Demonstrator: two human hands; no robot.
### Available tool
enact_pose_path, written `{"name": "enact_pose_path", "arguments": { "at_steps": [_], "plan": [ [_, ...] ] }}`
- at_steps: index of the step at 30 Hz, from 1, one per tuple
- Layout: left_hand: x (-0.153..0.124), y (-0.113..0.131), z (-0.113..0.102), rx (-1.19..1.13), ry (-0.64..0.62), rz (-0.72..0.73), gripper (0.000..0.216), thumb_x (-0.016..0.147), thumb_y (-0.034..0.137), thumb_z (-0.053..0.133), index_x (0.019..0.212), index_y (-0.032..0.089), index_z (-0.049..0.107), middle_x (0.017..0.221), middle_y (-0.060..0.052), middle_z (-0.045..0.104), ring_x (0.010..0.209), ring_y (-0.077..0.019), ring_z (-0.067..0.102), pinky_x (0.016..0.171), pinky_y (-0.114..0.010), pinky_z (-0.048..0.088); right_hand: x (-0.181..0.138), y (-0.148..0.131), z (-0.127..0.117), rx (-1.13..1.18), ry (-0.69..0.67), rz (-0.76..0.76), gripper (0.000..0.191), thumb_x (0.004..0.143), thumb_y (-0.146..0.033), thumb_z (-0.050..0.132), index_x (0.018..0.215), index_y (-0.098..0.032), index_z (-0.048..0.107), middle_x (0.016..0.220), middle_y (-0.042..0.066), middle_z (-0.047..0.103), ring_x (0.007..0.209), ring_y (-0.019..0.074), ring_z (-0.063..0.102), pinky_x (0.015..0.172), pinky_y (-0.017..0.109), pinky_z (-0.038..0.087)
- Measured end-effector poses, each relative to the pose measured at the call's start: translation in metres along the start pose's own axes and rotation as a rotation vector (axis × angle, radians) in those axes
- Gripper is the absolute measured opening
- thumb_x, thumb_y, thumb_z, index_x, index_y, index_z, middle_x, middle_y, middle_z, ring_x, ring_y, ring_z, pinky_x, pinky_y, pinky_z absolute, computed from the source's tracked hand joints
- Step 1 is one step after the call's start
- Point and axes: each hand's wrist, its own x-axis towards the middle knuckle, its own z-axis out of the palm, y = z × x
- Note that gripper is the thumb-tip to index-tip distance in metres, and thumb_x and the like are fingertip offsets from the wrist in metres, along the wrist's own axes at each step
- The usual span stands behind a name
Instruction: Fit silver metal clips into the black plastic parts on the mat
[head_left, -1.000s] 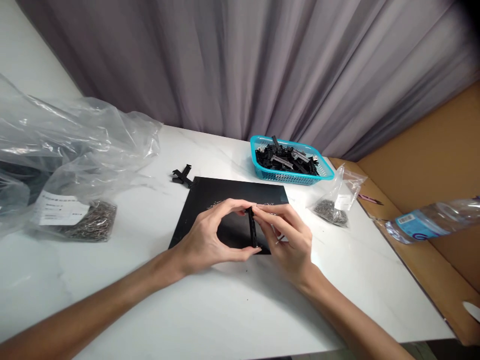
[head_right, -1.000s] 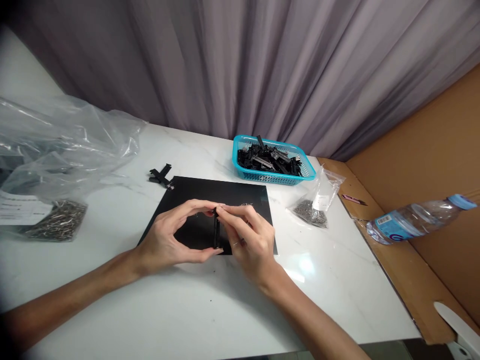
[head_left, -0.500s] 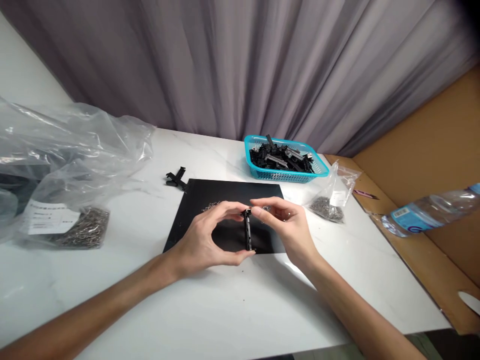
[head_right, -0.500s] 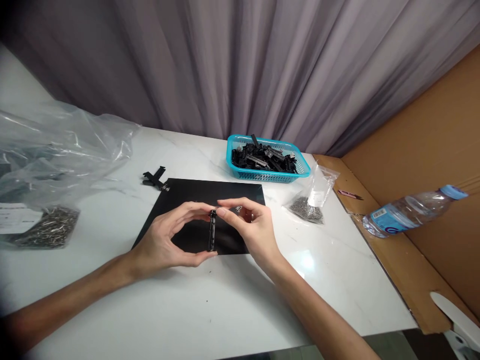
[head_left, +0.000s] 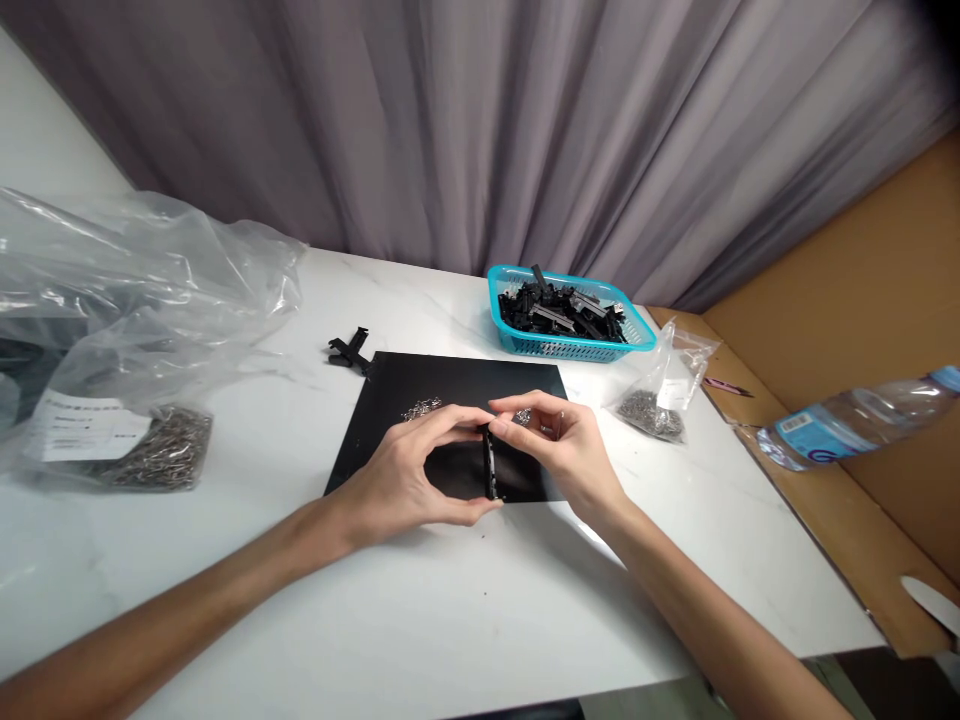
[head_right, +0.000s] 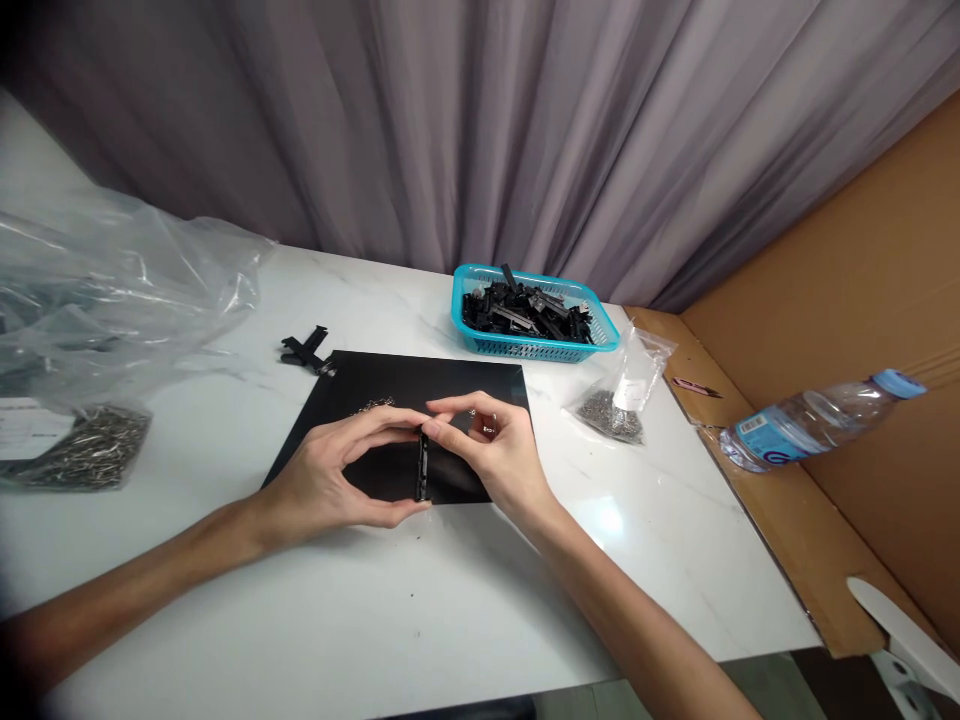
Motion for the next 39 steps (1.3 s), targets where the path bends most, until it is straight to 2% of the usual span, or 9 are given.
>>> {"name": "enact_pose_path", "arguments": {
  "at_steps": [6,10,12,14,17,20,23,29,39],
  "plan": [
    [0.003,0.002,-0.004,0.001,-0.009,-0.061,0.062,0.065,0.023,0.092,0.121,0.019,0.065,0.114,-0.007,0.076,0.102,-0.0259,0.079,0.102,-0.041,0.065,-0.001,0.001,-0.001,-0.054,-0.021,-0.056,0.027,0.086,-0.047,0.079,0.097,-0.023,0.082,0.092,0.004,0.073,0.063,0.0125,0.046,0.055,0.028,0.037],
    [0.006,0.005,-0.008,-0.063,-0.025,-0.089,0.064,0.063,0.023,0.093,0.121,0.018,0.064,0.117,-0.008,0.075,0.104,-0.0258,0.078,0.103,-0.041,0.064,-0.003,0.001,-0.011,-0.188,0.026,-0.166,0.042,0.106,-0.052,0.048,0.108,-0.025,0.080,0.104,0.007,0.070,0.087,0.0187,0.060,0.076,0.033,0.048],
    [0.006,0.006,-0.010,-0.077,-0.042,-0.111,0.063,0.064,0.022,0.093,0.120,0.018,0.064,0.117,-0.008,0.075,0.104,-0.0247,0.078,0.104,-0.040,0.064,-0.003,0.002,-0.018,-0.246,0.091,-0.201,0.056,0.110,-0.054,0.034,0.103,-0.024,0.080,0.102,0.007,0.068,0.090,0.0194,0.060,0.081,0.035,0.049],
    [0.006,0.007,-0.012,-0.082,-0.059,-0.139,0.062,0.065,0.021,0.092,0.121,0.018,0.065,0.117,-0.008,0.075,0.104,-0.0237,0.078,0.104,-0.040,0.063,-0.003,0.002,-0.024,-0.237,0.095,-0.161,0.066,0.109,-0.058,0.029,0.084,-0.021,0.077,0.087,0.006,0.067,0.082,0.0187,0.060,0.076,0.034,0.048],
    [0.006,0.006,-0.013,-0.088,-0.056,-0.141,0.062,0.064,0.022,0.092,0.121,0.018,0.066,0.116,-0.008,0.076,0.102,-0.0235,0.077,0.102,-0.039,0.064,-0.002,0.001,-0.029,-0.113,0.008,-0.068,0.066,0.106,-0.062,0.037,0.066,-0.019,0.067,0.063,0.002,0.059,0.062,0.0150,0.056,0.061,0.030,0.044],
    [0.007,0.004,-0.014,-0.090,-0.054,-0.131,0.063,0.064,0.021,0.092,0.121,0.018,0.067,0.114,-0.009,0.077,0.101,-0.0244,0.078,0.100,-0.040,0.065,-0.002,-0.004,-0.029,-0.019,-0.062,-0.083,0.045,0.100,-0.056,0.058,0.078,-0.019,0.071,0.061,-0.001,0.059,0.057,0.0129,0.056,0.058,0.028,0.046],
    [0.006,0.003,-0.014,-0.085,-0.067,-0.124,0.063,0.064,0.021,0.092,0.122,0.018,0.067,0.115,-0.009,0.076,0.101,-0.0251,0.078,0.100,-0.040,0.065,-0.003,-0.008,-0.026,0.048,-0.112,-0.120,0.029,0.096,-0.047,0.069,0.091,-0.019,0.075,0.070,0.000,0.068,0.063,0.0136,0.063,0.062,0.028,0.053],
    [0.004,0.002,-0.010,-0.085,-0.091,-0.131,0.064,0.065,0.019,0.090,0.124,0.016,0.065,0.115,-0.009,0.074,0.103,-0.0248,0.077,0.100,-0.039,0.065,-0.004,-0.005,-0.021,0.091,-0.143,-0.112,0.025,0.098,-0.041,0.068,0.093,-0.018,0.075,0.072,0.001,0.072,0.064,0.0125,0.066,0.066,0.026,0.056],
    [0.003,0.003,-0.012,-0.101,-0.118,-0.215,0.064,0.067,0.026,0.091,0.124,0.018,0.064,0.118,-0.007,0.072,0.105,-0.0245,0.075,0.104,-0.041,0.062,-0.002,-0.001,-0.020,0.125,-0.167,-0.084,0.026,0.098,-0.041,0.068,0.092,-0.017,0.075,0.074,0.003,0.074,0.065,0.0122,0.066,0.065,0.025,0.054]
  ]
}}
